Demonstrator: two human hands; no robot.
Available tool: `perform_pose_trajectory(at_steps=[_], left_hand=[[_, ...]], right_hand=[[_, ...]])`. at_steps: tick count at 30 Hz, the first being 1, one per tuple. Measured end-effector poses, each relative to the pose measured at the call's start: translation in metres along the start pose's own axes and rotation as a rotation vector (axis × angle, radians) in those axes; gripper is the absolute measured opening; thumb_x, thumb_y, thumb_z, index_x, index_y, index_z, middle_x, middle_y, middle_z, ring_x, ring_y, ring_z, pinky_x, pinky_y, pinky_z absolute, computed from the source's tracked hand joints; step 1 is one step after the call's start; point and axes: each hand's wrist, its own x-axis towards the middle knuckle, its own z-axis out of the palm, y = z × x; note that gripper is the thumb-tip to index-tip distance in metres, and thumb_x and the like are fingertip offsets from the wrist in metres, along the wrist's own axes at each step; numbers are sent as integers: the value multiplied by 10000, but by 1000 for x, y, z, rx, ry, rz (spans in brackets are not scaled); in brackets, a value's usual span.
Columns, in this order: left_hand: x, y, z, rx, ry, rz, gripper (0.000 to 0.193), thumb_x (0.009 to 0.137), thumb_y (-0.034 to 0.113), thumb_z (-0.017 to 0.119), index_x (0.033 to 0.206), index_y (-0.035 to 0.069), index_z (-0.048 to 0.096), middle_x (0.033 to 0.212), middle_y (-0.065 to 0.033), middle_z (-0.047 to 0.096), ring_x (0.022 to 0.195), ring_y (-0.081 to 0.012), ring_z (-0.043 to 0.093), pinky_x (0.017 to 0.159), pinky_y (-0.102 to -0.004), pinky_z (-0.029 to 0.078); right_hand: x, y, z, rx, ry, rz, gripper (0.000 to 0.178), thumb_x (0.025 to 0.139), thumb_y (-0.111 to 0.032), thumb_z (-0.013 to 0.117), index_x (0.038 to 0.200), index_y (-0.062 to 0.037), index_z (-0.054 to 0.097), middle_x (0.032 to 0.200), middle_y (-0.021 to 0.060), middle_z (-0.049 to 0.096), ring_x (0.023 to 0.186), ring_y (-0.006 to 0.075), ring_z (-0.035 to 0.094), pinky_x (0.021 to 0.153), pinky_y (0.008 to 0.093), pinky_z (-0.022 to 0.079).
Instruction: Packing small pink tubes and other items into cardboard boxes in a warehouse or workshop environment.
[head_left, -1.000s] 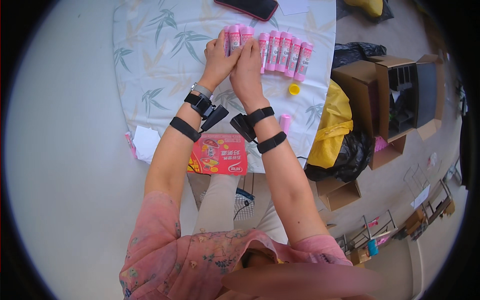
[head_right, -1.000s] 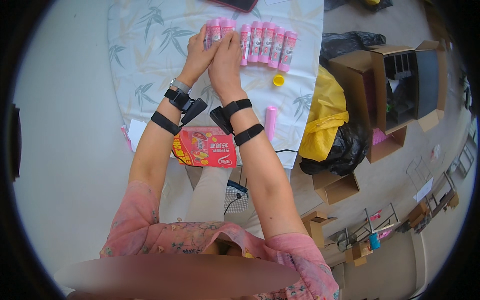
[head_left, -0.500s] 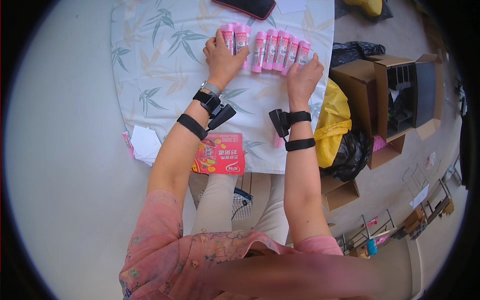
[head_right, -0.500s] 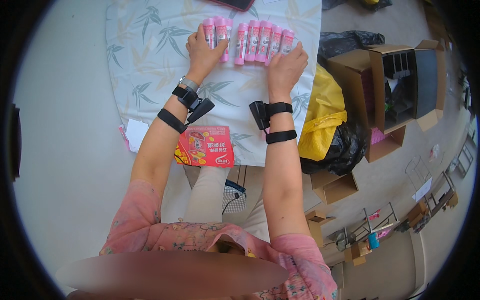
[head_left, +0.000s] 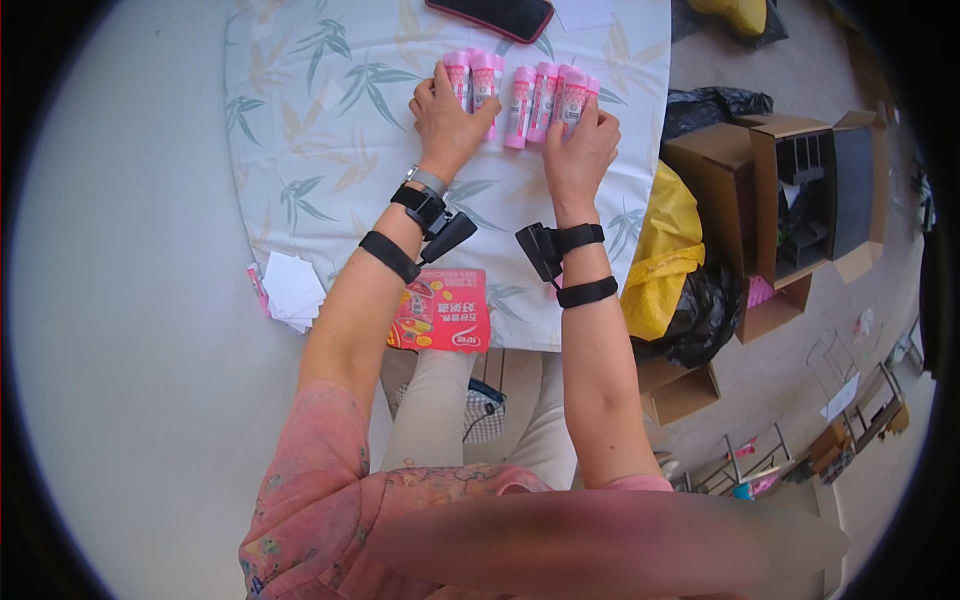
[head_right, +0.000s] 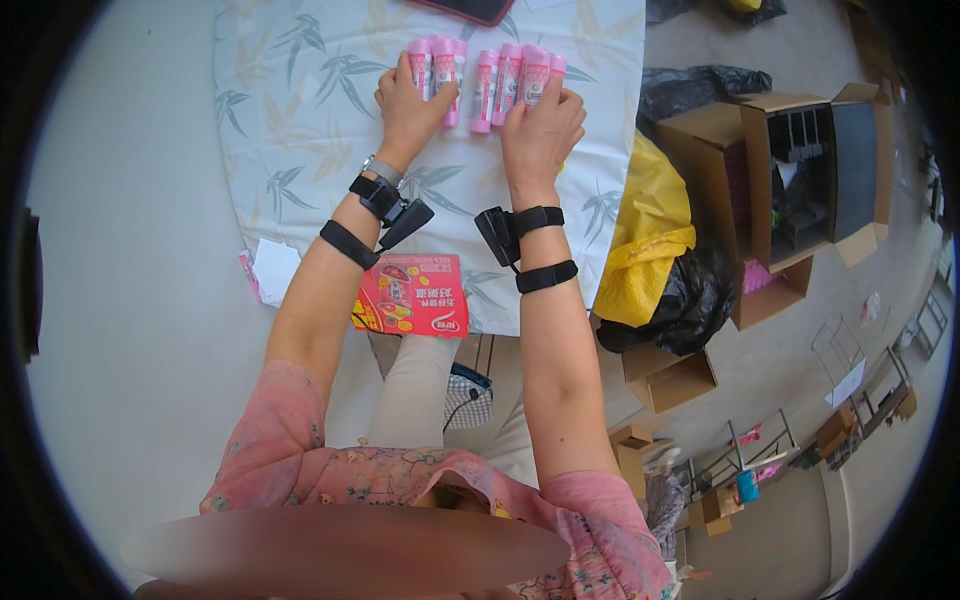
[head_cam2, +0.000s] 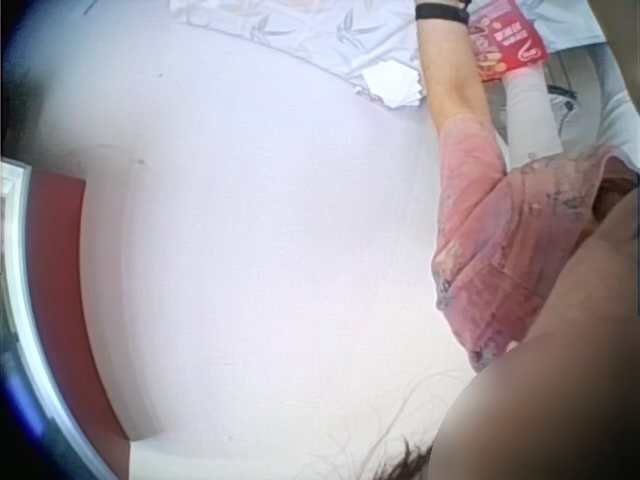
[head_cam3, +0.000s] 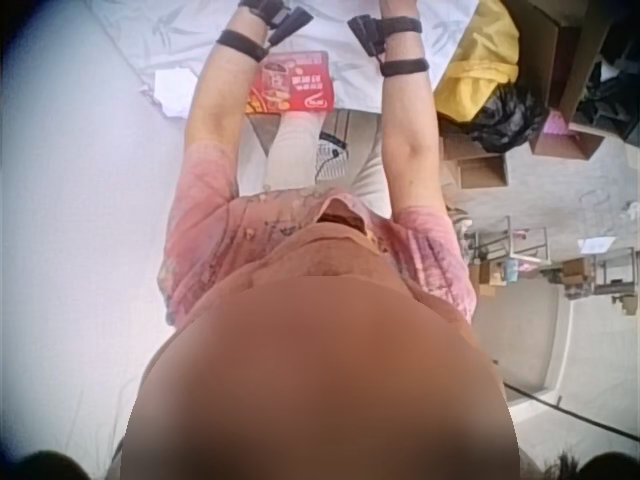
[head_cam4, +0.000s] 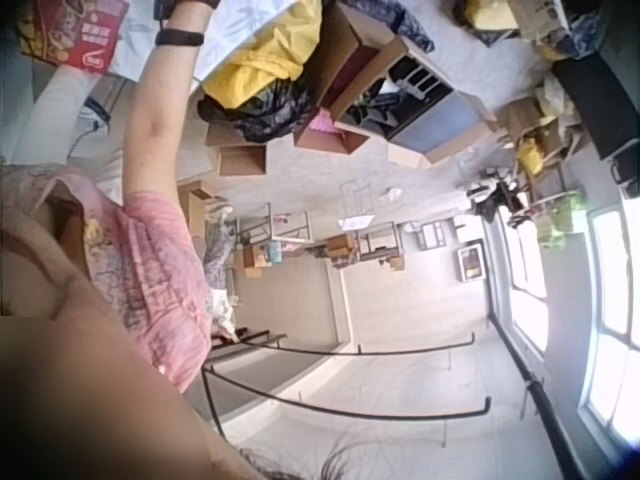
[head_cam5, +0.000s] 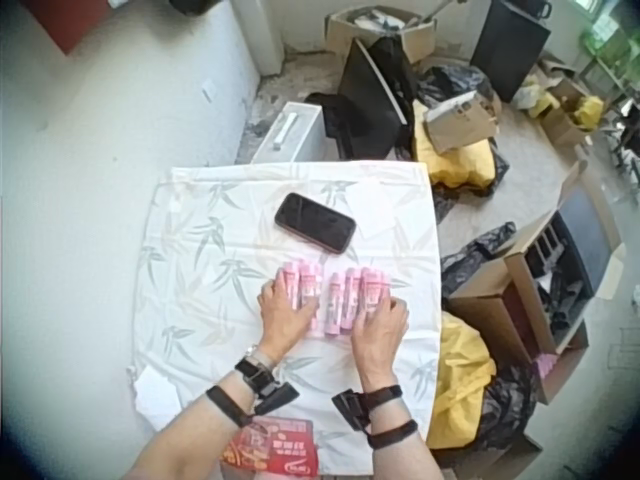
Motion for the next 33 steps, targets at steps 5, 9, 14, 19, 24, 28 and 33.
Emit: perform_pose_trajectory(at_steps=[5, 9, 14, 19, 24, 28, 33], left_hand=[[4, 6, -1, -51, -16, -167, 1058, 721, 437, 800, 1462, -116, 285, 1359, -321, 403, 1273, -438, 370, 1107, -494, 322], [9, 8, -5, -200, -121, -248, 1078, 657, 392, 836, 1428, -126, 289, 1388, -287, 385, 1300, -444, 349, 1101, -491, 351], [9, 0, 3, -438, -37, -176, 935, 658, 247, 925, 1319, -110, 367, 1203, -230, 582, 1022, -214, 642, 833, -326, 566], [16, -11, 3, -501, -51, -185, 873, 655, 264, 948, 1268, -96, 442, 1050, -153, 671, 847, -151, 682, 734, -285, 581], [19, -20, -16, -604, -133, -267, 706, 681, 260, 934, 1181, -60, 552, 1017, -111, 694, 842, -143, 684, 719, -281, 572], [22, -34, -39, -967, -327, -330, 530, 750, 194, 882, 1162, 7, 606, 1017, -61, 695, 885, -134, 676, 768, -288, 551], [29, -82, -95, -1149, -318, -257, 452, 806, 164, 842, 1188, 65, 620, 1028, -25, 690, 925, -120, 660, 829, -295, 538]], right_hand=[[5, 14, 7, 28, 108, 19, 663, 802, -166, 749, 1345, 71, 451, 1196, 263, 517, 1115, 440, 495, 985, 496, 404], [12, 15, 9, 122, -76, 172, 685, 793, -207, 781, 1329, 77, 462, 1198, 274, 521, 1127, 447, 486, 1010, 486, 394], [16, 1, 12, 393, -126, 296, 545, 787, -219, 790, 1211, 41, 565, 1101, 233, 663, 999, 396, 645, 893, 444, 508], [15, -12, 12, 461, -226, 332, 452, 798, -205, 808, 1147, 2, 609, 1024, 130, 715, 895, 253, 699, 801, 361, 541], [12, -29, 20, 934, -454, 459, 378, 841, -158, 793, 1163, -36, 635, 1058, 49, 700, 924, 139, 670, 789, 303, 531], [3, -57, 30, 1065, -598, 556, 386, 864, -147, 772, 1207, -40, 630, 1086, 44, 693, 950, 132, 664, 801, 296, 528], [-4, -107, 72, 1107, -662, 447, 358, 881, -139, 756, 1206, -42, 639, 1091, 28, 687, 964, 117, 646, 842, 280, 503]])
